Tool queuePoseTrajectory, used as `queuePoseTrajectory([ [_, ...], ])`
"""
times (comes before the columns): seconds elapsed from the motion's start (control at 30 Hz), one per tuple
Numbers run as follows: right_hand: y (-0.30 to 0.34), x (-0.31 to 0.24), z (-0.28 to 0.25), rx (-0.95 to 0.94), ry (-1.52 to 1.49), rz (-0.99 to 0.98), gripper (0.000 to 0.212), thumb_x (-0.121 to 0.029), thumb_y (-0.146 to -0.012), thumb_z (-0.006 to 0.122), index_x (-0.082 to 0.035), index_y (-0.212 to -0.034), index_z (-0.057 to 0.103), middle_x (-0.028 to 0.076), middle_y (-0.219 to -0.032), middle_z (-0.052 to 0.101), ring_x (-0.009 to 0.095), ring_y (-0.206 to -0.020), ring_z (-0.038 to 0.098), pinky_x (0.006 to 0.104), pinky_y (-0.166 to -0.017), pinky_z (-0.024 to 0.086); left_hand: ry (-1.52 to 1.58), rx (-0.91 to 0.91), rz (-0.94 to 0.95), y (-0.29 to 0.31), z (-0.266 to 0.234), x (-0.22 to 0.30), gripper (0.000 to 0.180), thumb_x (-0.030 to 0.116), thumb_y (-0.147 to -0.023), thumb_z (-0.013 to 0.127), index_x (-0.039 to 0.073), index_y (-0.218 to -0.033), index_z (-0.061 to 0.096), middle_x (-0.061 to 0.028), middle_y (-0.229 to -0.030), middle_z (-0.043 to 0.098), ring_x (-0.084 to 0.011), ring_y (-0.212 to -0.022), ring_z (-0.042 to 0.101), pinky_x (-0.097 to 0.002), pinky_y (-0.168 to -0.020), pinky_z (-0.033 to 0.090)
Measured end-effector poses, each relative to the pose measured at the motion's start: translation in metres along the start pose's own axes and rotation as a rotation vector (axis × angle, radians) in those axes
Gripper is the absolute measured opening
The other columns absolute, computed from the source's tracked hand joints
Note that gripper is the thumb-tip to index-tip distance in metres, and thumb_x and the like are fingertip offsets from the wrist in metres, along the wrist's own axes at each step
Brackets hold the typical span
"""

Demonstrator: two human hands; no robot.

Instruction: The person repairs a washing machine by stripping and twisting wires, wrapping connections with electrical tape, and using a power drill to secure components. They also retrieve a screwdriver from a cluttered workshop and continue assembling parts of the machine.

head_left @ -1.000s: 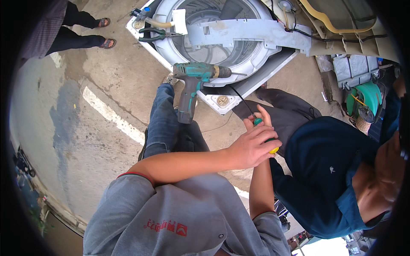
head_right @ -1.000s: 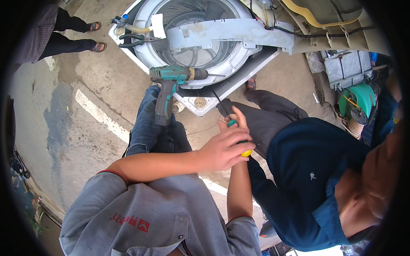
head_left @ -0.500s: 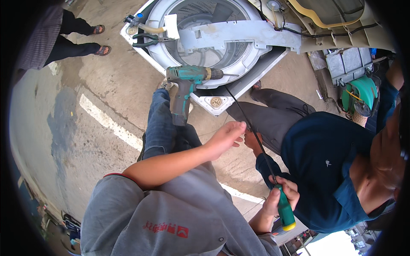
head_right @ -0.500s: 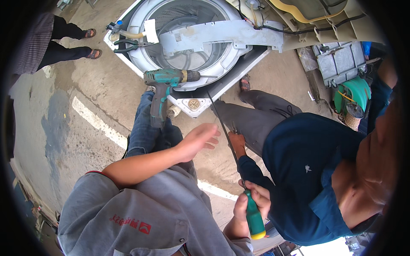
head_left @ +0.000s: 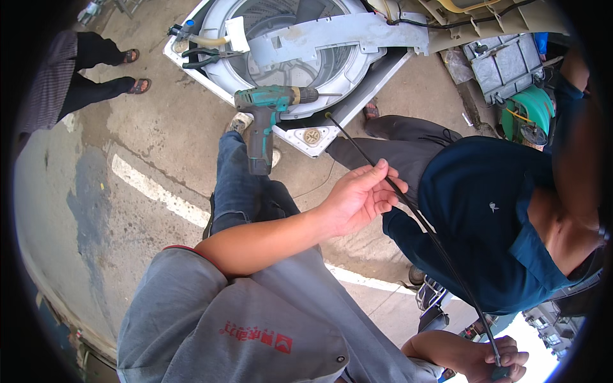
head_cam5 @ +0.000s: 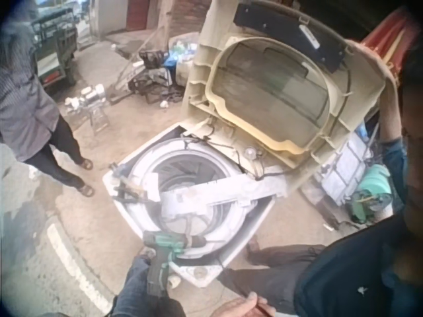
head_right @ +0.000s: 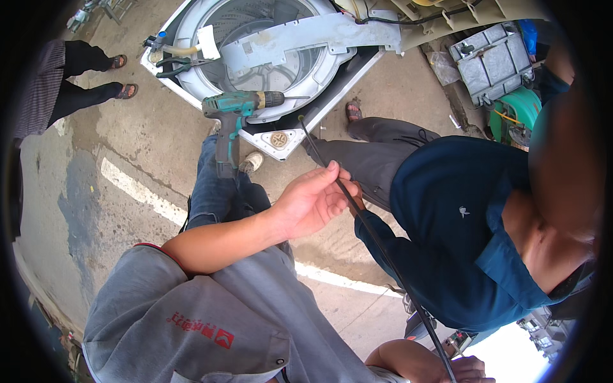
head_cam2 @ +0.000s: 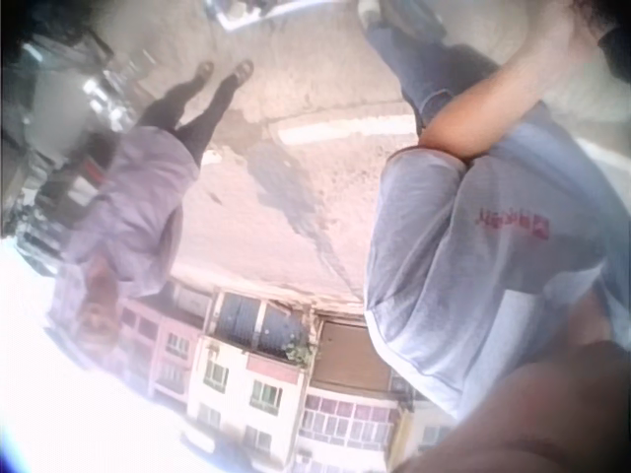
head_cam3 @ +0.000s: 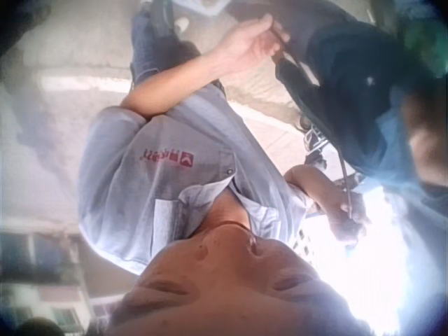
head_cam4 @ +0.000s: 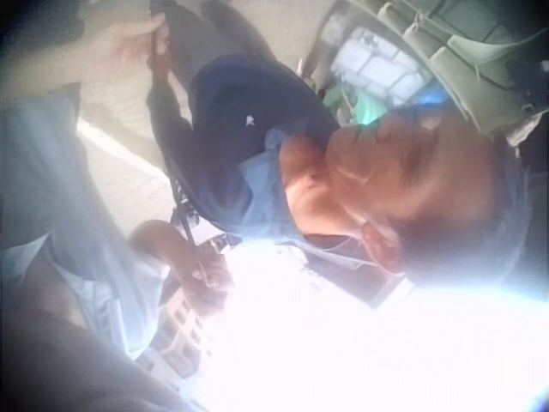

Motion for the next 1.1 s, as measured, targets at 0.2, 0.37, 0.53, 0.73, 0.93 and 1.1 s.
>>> queuePoseTrajectory([
  [0.2, -0.043, -0.02, 0.017, -0.431, -0.632, 0.299, 0.021, -0.02, -0.101, 0.051, -0.001, -0.095, 0.058, 0.012, -0.082, 0.054, 0.023, -0.066, 0.058, 0.0311, -0.056, 0.052, 0.063, -0.082, -0.044, 0.017, 0.033, -0.014, 0.032, 0.034, -0.106, 0.052, 0.003, -0.109, 0.059, -0.0199, -0.105, 0.071, -0.0202, -0.086, 0.073, -0.0291, -0.074, 0.062],
  [0.37, -0.043, -0.027, 0.035, -0.601, -0.704, 0.361, 0.021, -0.02, -0.102, 0.047, -0.002, -0.105, 0.056, 0.015, -0.091, 0.053, 0.021, -0.07, 0.061, 0.027, -0.057, 0.056, -0.003, 0.048, 0.02, 0.004, 0.013, -0.003, 0.03, 0.034, -0.106, 0.05, 0.006, -0.108, 0.059, -0.0145, -0.099, 0.072, -0.0176, -0.079, 0.071, -0.0272, -0.071, 0.059],
  [0.53, -0.002, -0.041, 0.086, -0.615, -0.65, 0.4, 0.02, -0.019, -0.102, 0.051, -0.001, -0.105, 0.058, 0.017, -0.091, 0.053, 0.019, -0.072, 0.066, 0.0282, -0.059, 0.061, -0.024, 0.194, 0.073, -0.019, -0.026, 0.016, 0.028, 0.034, -0.106, 0.051, 0.008, -0.108, 0.061, -0.0065, -0.094, 0.07, -0.0129, -0.075, 0.066, -0.0232, -0.067, 0.055],
  [0.73, 0.053, -0.05, 0.158, -0.757, -0.67, 0.441, 0.024, -0.02, -0.097, 0.067, 0.0, -0.102, 0.054, 0.02, -0.089, 0.063, 0.025, -0.067, 0.073, 0.0302, -0.061, 0.061, -0.056, 0.24, 0.129, -0.027, -0.05, 0.036, 0.029, 0.033, -0.107, 0.05, 0.007, -0.11, 0.062, -0.0053, -0.1, 0.069, -0.0131, -0.082, 0.064, -0.0251, -0.075, 0.054],
  [0.93, 0.108, -0.051, 0.197, -0.808, -0.668, 0.606, 0.026, -0.012, -0.093, 0.072, 0.002, -0.097, 0.051, 0.02, -0.093, 0.064, 0.023, -0.071, 0.071, 0.0332, -0.066, 0.062, -0.137, 0.326, 0.029, -0.01, -0.059, 0.039, 0.036, 0.038, -0.106, 0.051, 0.005, -0.119, 0.059, -0.0079, -0.107, 0.069, -0.0155, -0.09, 0.062, -0.0296, -0.083, 0.052],
  [1.1, 0.15, -0.04, 0.212, -0.812, -0.642, 0.645, 0.017, -0.002, -0.091, 0.069, 0.003, -0.097, 0.054, 0.02, -0.09, 0.066, 0.021, -0.074, 0.069, 0.0326, -0.068, 0.061, -0.288, 0.339, -0.066, 0.017, -0.072, 0.037, 0.035, 0.034, -0.105, 0.054, 0.005, -0.123, 0.058, -0.0083, -0.105, 0.07, -0.0161, -0.084, 0.064, -0.031, -0.079, 0.053],
])
Point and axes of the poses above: each hand's wrist, its own y-axis away from the middle knuckle, its own z-axis out of the palm, x = y × z, the point moved 2 cm from there along -y, towards the middle knuckle
